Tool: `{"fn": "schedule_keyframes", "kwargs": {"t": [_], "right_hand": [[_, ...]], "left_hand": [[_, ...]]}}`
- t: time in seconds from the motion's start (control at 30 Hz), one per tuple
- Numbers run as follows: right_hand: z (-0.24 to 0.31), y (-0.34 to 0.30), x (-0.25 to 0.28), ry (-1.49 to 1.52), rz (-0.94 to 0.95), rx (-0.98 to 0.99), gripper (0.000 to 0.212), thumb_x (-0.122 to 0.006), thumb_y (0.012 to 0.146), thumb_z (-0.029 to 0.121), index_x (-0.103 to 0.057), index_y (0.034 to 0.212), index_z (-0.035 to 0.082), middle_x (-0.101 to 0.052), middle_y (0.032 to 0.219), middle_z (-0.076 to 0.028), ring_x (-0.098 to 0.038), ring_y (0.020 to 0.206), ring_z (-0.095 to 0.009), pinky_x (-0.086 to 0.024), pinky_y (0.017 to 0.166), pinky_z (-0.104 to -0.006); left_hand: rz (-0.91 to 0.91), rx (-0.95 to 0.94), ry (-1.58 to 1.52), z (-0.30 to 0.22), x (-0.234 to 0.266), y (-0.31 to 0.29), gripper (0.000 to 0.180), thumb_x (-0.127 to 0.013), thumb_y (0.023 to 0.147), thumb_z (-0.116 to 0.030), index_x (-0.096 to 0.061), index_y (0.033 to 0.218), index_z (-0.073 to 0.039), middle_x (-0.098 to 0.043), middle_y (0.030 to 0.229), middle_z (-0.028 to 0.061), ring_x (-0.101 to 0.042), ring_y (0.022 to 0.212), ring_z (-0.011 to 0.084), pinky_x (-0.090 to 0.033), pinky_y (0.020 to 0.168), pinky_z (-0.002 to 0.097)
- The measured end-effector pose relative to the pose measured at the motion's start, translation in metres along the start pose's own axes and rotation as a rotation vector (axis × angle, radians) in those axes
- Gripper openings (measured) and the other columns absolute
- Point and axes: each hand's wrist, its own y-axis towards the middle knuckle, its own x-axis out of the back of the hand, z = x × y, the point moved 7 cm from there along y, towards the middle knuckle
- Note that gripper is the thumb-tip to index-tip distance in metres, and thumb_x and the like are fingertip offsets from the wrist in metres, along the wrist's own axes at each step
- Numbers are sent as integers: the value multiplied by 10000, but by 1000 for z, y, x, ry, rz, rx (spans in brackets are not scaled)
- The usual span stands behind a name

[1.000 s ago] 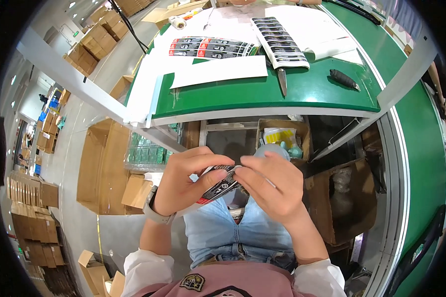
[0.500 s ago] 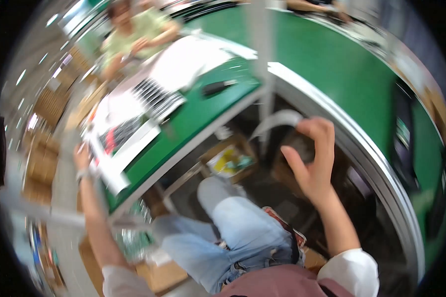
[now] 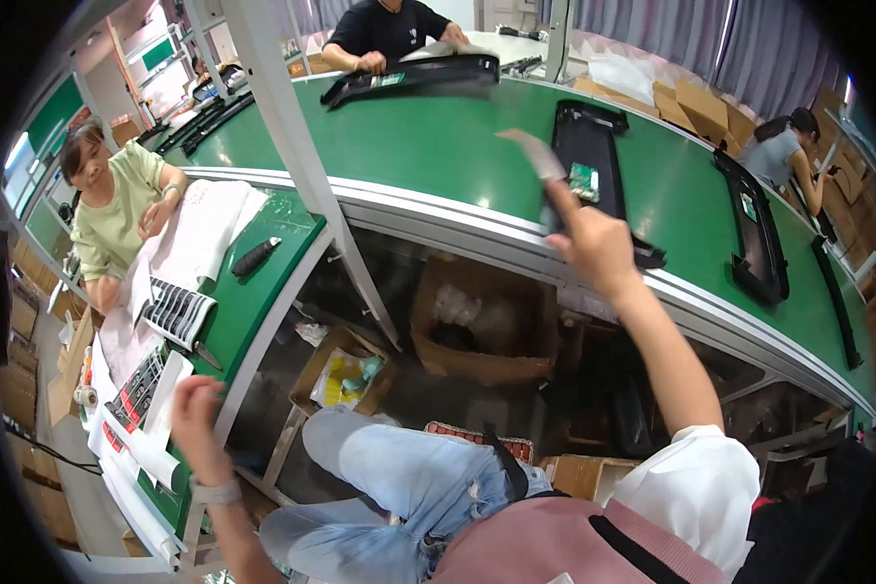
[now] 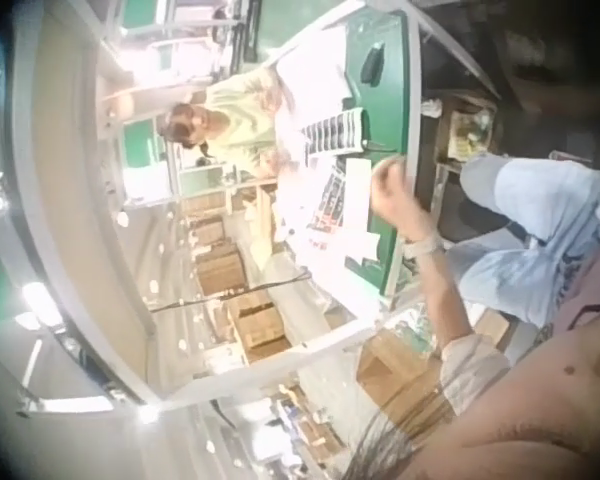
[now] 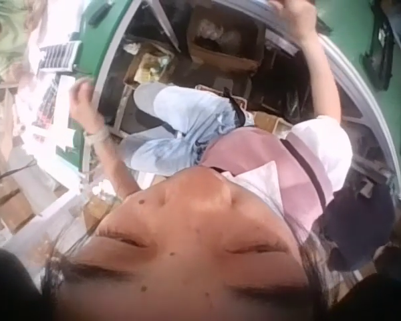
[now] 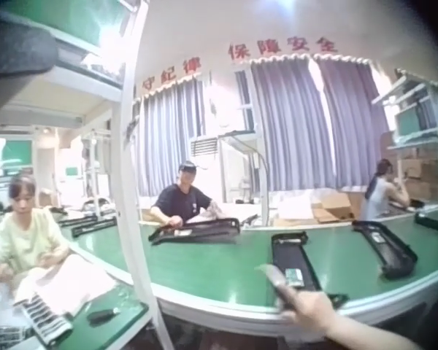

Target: Peeling instruction and warning labels from sheets and applying them to black plastic components on a production line.

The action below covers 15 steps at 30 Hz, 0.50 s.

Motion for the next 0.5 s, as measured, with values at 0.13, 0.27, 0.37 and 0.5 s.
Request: {"fn": "schedule_keyframes", "kwargs": {"t": [0.13, 0.27, 0.37, 0.5], "right_hand": [[108, 23, 51, 227, -65, 21, 858, -779, 699, 181, -399, 1455, 45, -550, 677, -70, -563, 578, -250, -464, 513, -379], [180, -7, 85, 514, -277, 45, 671, -711, 740, 100, -493, 1364, -17, -507, 666, -51, -535, 568, -215, -451, 503, -320], [214, -25, 98, 659, -166, 92, 674, -789, 719, 130, -487, 1300, -28, -603, 782, -116, -596, 629, -305, -485, 543, -370], [210, -17, 116, 946, 284, 61, 711, -777, 757, 159, -435, 1359, 0, -629, 1008, -170, -623, 843, -337, -510, 711, -420]], "left_hand": [[643, 575, -936, -2, -146, -65, 451, -514, 974, -303, -498, 1306, 2, -529, 1326, 257, -491, 1270, 407, -458, 993, 507], [758, 719, -1067, -32, -235, -99, 581, -596, 953, -325, -354, 1437, -116, -519, 1304, 148, -567, 1146, 271, -479, 949, 464], [475, 9, -648, -62, -229, -81, 647, -593, 862, -46, -356, 1464, -69, -526, 1225, 37, -520, 942, 84, -450, 800, 247], [398, 217, -506, -53, -197, -87, 704, -547, 654, 16, -526, 1358, 28, -573, 1062, 18, -487, 838, 77, -403, 745, 198]]}}
